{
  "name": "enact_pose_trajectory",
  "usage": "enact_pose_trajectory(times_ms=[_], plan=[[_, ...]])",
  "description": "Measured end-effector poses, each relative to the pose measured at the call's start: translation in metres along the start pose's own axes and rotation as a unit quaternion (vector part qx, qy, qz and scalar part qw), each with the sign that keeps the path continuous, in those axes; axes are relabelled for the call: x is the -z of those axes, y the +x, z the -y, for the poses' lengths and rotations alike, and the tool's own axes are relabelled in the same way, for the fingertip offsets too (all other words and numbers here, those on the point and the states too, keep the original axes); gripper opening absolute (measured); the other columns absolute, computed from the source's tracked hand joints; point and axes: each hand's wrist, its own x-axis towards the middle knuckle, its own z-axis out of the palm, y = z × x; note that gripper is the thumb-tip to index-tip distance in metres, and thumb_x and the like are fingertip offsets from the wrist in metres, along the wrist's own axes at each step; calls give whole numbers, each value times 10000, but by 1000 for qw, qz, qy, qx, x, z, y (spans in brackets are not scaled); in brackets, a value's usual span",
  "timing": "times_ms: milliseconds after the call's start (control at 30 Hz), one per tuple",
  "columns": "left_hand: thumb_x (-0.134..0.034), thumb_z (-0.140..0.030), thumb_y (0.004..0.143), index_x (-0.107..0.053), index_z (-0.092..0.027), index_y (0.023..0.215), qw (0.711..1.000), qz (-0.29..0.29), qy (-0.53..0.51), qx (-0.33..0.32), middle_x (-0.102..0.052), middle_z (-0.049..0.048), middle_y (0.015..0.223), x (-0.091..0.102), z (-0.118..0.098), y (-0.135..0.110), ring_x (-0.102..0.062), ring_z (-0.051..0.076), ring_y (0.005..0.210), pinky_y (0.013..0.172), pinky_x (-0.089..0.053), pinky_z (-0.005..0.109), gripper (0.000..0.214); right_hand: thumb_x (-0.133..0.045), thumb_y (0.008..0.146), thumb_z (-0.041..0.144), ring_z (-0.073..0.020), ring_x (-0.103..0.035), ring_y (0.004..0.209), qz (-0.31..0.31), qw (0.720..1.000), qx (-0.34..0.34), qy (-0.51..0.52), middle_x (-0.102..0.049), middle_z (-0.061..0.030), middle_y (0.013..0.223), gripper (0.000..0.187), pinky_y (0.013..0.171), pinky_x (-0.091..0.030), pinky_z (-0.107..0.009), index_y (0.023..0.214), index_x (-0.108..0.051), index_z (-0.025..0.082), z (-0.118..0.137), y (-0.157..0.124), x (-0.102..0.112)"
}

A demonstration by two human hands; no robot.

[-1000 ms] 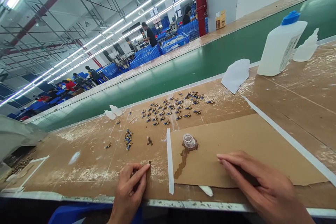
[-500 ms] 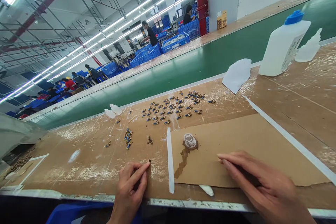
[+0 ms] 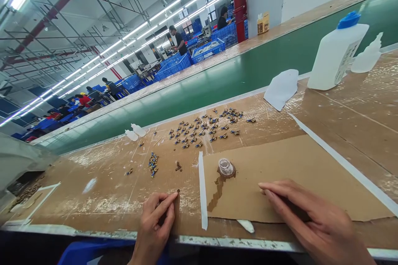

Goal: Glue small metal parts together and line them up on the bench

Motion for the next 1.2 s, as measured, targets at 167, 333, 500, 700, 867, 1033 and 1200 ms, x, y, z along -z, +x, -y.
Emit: enact_pose_trajectory(times_ms=[167,333,500,700,867,1033,1200], plan=[[-552,-133,862,-613,-266,1143,1000,4,20,11,-598,5,876,-1,4,2,-560,136,812,752,-444,280,317,-504,866,471,-93,-711,740,-1,1000,-13,1,-719,60,879,217,747,-534,-83,921,-673,345,-2,-3,0],[-550,-143,863,-619,-264,1138,1000,7,24,13,-603,4,869,-3,5,5,-567,138,804,751,-443,285,309,-518,858,450,-98,-710,758,5,1000,-23,4,-716,64,907,203,780,-538,-103,949,-669,350,-5,-7,-2],[-535,-124,866,-601,-253,1166,999,7,36,1,-604,3,872,-5,5,7,-572,132,798,770,-422,301,333,-507,867,434,-94,-711,753,7,1000,-6,-2,-717,62,893,200,766,-537,-93,941,-668,342,-4,-5,-1],[-523,-114,870,-588,-248,1182,999,14,41,-2,-597,0,860,-4,4,7,-570,129,785,763,-418,306,345,-506,868,421,-107,-714,753,12,1000,2,-12,-720,61,898,192,733,-557,-109,951,-658,339,-4,-3,0],[-534,-124,866,-591,-261,1188,999,13,44,1,-600,4,866,-4,5,6,-572,133,792,757,-437,300,355,-511,863,427,-104,-713,750,11,1000,0,-10,-718,75,901,187,702,-562,-105,949,-659,354,-6,-6,-1],[-539,-134,860,-609,-267,1177,999,6,36,5,-611,3,848,-4,4,7,-579,134,775,743,-450,295,351,-530,852,393,-117,-708,797,17,1000,-18,-6,-707,75,950,189,740,-569,-131,997,-647,364,-9,-12,-3],[-530,-157,869,-658,-253,1098,998,-14,3,63,-632,13,839,0,5,6,-591,138,774,711,-473,269,279,-548,827,384,-158,-708,830,19,999,-48,5,-706,63,977,206,792,-579,-195,1001,-659,376,-18,-21,-6]])
